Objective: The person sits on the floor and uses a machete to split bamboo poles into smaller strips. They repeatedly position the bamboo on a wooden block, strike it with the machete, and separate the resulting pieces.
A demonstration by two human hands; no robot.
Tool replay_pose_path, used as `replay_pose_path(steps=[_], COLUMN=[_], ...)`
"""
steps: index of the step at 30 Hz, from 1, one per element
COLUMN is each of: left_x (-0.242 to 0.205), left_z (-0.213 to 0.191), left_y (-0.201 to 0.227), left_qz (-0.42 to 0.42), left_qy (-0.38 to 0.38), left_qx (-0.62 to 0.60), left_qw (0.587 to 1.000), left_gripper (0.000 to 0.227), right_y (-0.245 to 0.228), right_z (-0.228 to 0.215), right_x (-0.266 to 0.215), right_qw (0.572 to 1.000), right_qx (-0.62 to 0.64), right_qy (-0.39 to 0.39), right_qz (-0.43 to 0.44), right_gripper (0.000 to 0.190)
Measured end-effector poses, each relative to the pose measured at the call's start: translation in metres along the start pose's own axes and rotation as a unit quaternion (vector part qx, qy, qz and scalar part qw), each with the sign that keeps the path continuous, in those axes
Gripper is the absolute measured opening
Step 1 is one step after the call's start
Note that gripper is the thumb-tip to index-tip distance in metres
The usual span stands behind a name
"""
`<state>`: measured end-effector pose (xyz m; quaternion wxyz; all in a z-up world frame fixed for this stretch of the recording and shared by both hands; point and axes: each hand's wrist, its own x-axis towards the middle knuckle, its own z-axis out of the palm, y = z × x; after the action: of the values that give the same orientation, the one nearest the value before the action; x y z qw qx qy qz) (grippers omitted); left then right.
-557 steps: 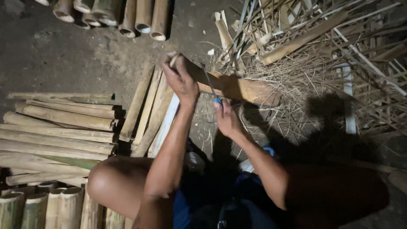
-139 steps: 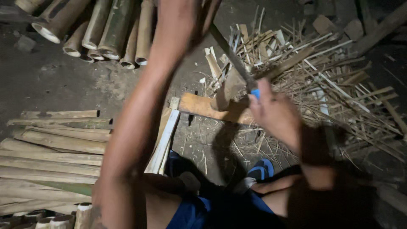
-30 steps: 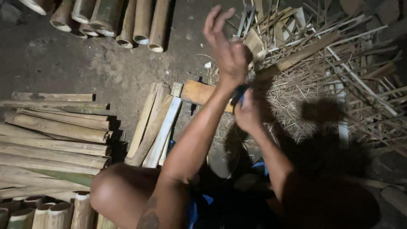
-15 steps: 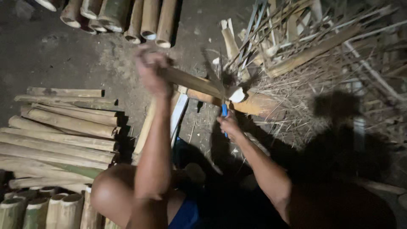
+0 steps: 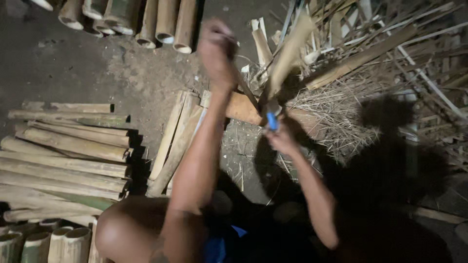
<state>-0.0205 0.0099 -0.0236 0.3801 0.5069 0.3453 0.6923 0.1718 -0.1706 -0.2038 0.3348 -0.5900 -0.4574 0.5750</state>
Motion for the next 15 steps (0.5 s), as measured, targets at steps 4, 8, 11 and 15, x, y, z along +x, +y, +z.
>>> replay_pose_path(steps=[4, 8, 11, 15], left_x=[-0.038, -0.027, -0.036, -0.032], left_z=[0.03, -0.057, -0.132, -0.172], left_y=[0.016, 0.02, -0.002, -0.01], left_qz=[0.074, 0.247, 0.038, -0.047], left_qy=[-0.042, 0.043, 0.021, 0.075], left_qx=[-0.007, 0.258, -0.29, -0.337], left_qw=[0.996, 0.933, 0.956, 0.937], left_gripper=[0.043, 0.035, 0.019, 0.022], right_y=[-0.043, -0.04, -0.004, -0.006], right_z=[-0.049, -0.092, -0.098, -0.108], right_x=[-0.038, -0.021, 0.002, 0.047], right_qw=[0.943, 0.907, 0.9, 0.928], right_qx=[-0.277, -0.347, -0.356, -0.299], right_qy=[0.18, 0.238, 0.248, 0.209], right_qz=[0.045, -0.011, -0.028, 0.075], right_gripper=[0.054, 0.042, 0.038, 0.035])
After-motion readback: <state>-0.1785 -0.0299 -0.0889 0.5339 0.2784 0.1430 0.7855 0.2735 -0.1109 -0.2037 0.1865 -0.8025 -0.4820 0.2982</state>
